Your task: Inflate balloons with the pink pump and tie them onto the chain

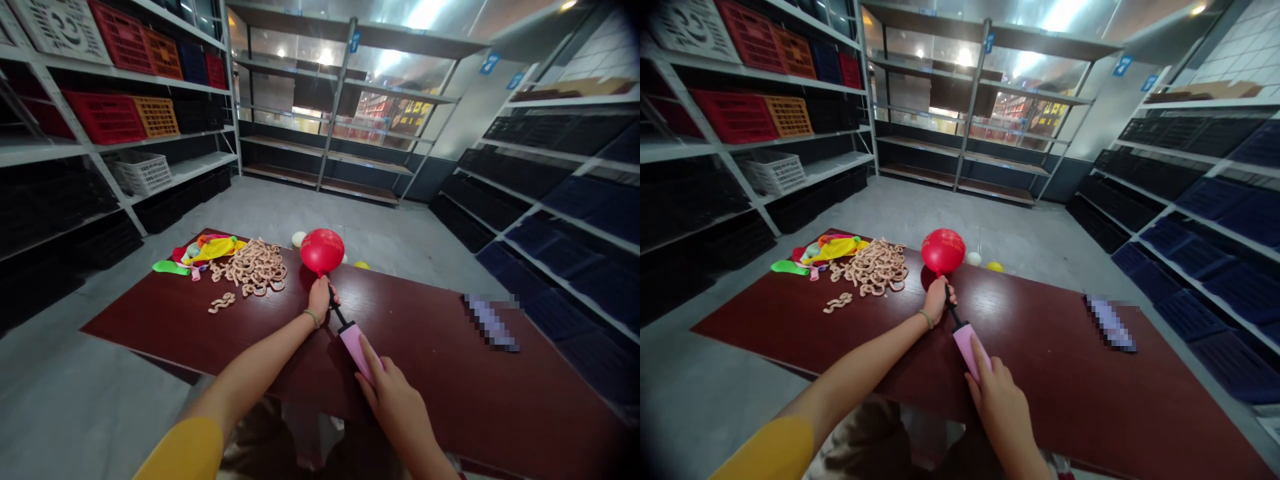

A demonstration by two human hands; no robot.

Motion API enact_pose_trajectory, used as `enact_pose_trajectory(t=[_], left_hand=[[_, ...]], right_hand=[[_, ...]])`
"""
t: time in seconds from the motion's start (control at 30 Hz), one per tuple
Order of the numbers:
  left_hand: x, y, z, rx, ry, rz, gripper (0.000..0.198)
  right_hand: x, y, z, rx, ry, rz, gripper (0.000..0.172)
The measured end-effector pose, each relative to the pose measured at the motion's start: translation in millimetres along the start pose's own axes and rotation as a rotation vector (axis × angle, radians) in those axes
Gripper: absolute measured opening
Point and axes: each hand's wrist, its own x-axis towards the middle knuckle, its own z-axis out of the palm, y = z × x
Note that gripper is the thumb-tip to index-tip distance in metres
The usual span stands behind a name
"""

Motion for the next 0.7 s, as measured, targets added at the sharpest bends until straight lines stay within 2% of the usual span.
enact_pose_trajectory(t=[0.1, 0.27, 0.37, 0.47, 0.6, 0.7], left_hand=[[4, 2, -5.1, -0.056, 0.001, 0.016, 0.028], [5, 16, -12.6, -0.171, -0.031, -0.043, 0.030], [4, 24, -15.1, -0.210, -0.035, -0.055, 0.031], [0, 33, -13.2, -0.165, -0.024, 0.048, 0.027], [-11, 46, -4.7, -0.122, 0.016, 0.281, 0.025], [-21, 55, 2.0, -0.110, 0.039, 0.429, 0.028]], right_hand=[[8, -10, 2, -0.028, -0.045, 0.019, 0.066], [58, -48, 7, -0.048, -0.117, 0.105, 0.066], [68, -56, 8, -0.020, -0.091, 0.094, 0.067], [52, -35, 12, 0.018, -0.012, 0.006, 0.069], [29, 24, 18, 0.036, 0.084, -0.080, 0.068], [42, 59, 22, 0.021, 0.113, -0.124, 0.057]])
